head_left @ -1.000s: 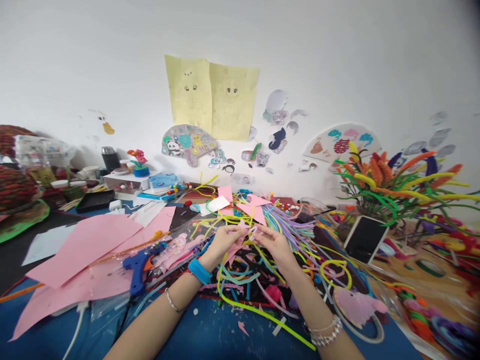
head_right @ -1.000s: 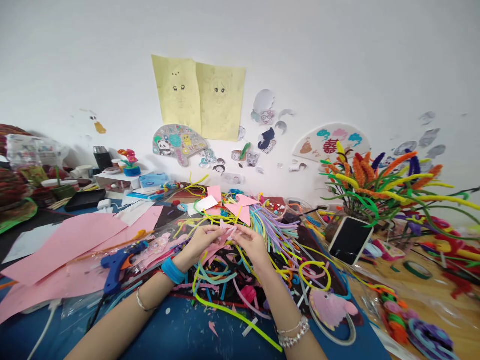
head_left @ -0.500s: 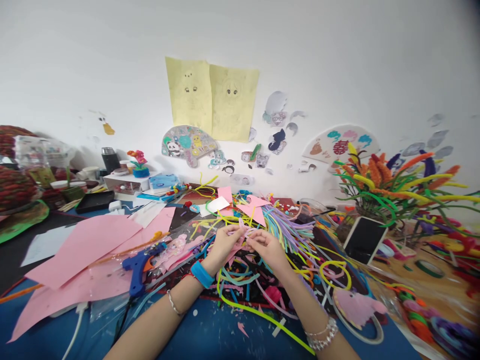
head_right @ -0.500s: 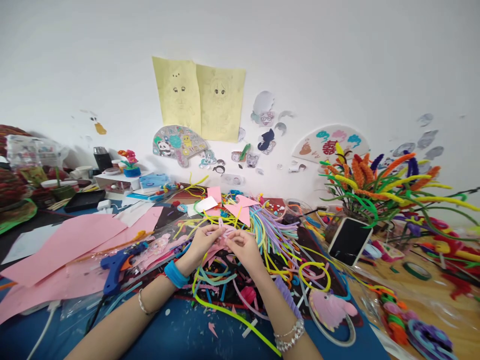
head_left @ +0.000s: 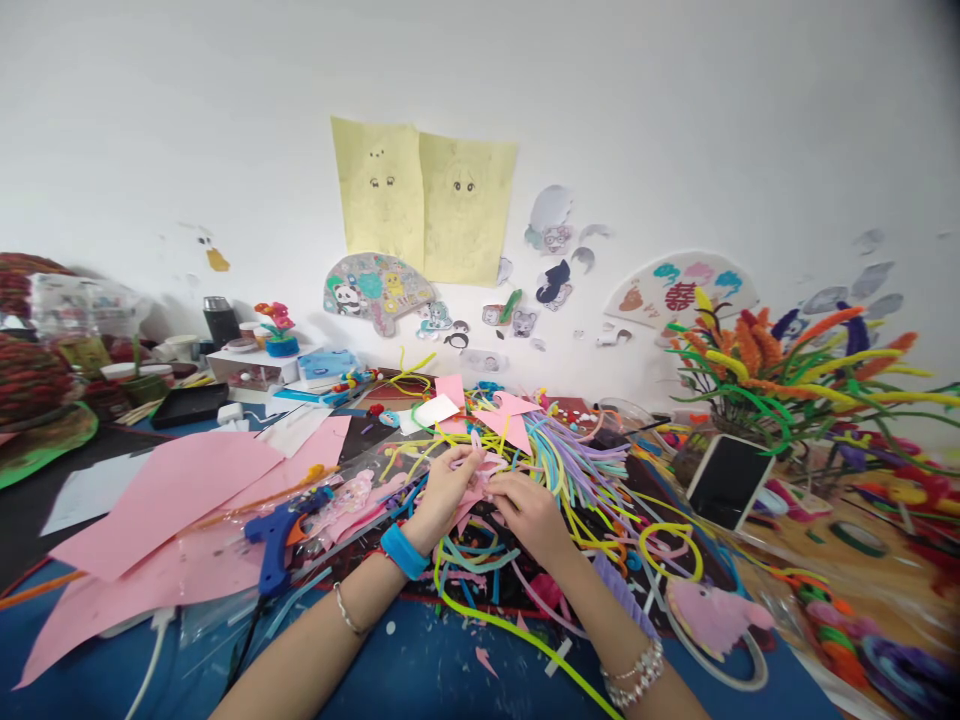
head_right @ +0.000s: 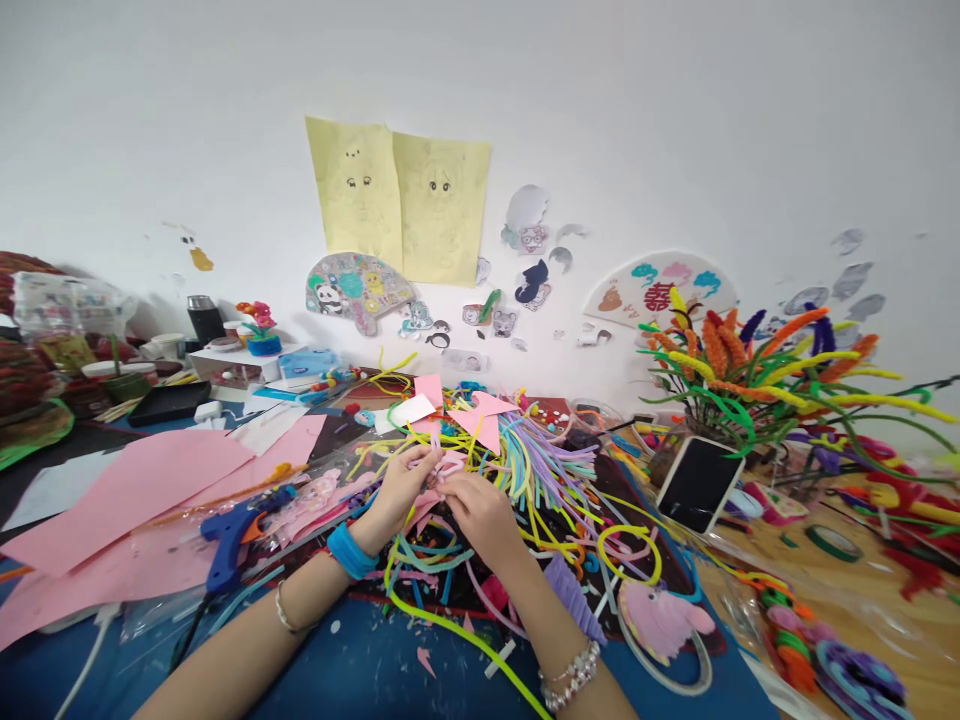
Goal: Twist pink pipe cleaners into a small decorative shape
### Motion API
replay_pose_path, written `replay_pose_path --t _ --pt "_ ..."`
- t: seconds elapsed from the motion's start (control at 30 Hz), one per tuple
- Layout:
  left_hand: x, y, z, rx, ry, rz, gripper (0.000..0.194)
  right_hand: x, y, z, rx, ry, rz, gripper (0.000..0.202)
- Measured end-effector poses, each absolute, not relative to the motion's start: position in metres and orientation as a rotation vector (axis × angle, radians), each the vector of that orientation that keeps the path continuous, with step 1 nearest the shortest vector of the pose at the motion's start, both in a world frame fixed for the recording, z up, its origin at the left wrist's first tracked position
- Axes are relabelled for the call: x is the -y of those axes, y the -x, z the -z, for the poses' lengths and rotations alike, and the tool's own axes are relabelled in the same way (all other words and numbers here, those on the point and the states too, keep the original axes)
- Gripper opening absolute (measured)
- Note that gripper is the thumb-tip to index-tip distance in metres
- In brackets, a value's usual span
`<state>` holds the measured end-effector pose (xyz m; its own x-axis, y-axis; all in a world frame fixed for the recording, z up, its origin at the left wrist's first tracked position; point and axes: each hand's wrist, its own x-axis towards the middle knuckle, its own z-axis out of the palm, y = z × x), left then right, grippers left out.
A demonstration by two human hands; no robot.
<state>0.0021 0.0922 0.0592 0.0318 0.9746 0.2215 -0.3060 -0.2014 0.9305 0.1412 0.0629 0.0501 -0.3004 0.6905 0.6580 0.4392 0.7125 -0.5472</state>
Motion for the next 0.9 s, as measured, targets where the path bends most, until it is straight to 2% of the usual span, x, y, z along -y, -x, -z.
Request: replay_pose_path --t 0.17,0.27,0.6,0.73,0.83,0.9 --pt "-0.094 -0.005 -0.053 -0.776 -1.161 -1.427 0.030 -0.061 -0.143 -0.052 2.062 0.765 0.085 0.021" --pt "-0.092 -0.006 -0.053 -0.751 -1.172 -1.380 0.029 -0.061 -0.145 -0.050 2.063 0.727 0.213 0.021" --pt "-0.083 -0.005 -0.063 -0.569 -1.329 -1.281 0.027 -0.066 -0.151 -0.051 1.833 0.754 0.224 0.015" --pt "-0.088 -0.002 -0.061 -0.607 -1.484 -1.355 0.020 -0.063 -0.149 -0.054 1.741 0.779 0.001 0.010" --pt "-0.093 0.002 -0.061 -0.804 -1.585 -1.473 0.020 -0.062 -0.147 -0.058 1.507 0.805 -0.436 0.003" --pt "-0.095 0.005 -0.063 -0.928 -1.639 -1.520 0.022 -0.064 -0.148 -0.061 1.310 0.790 -0.726 0.010"
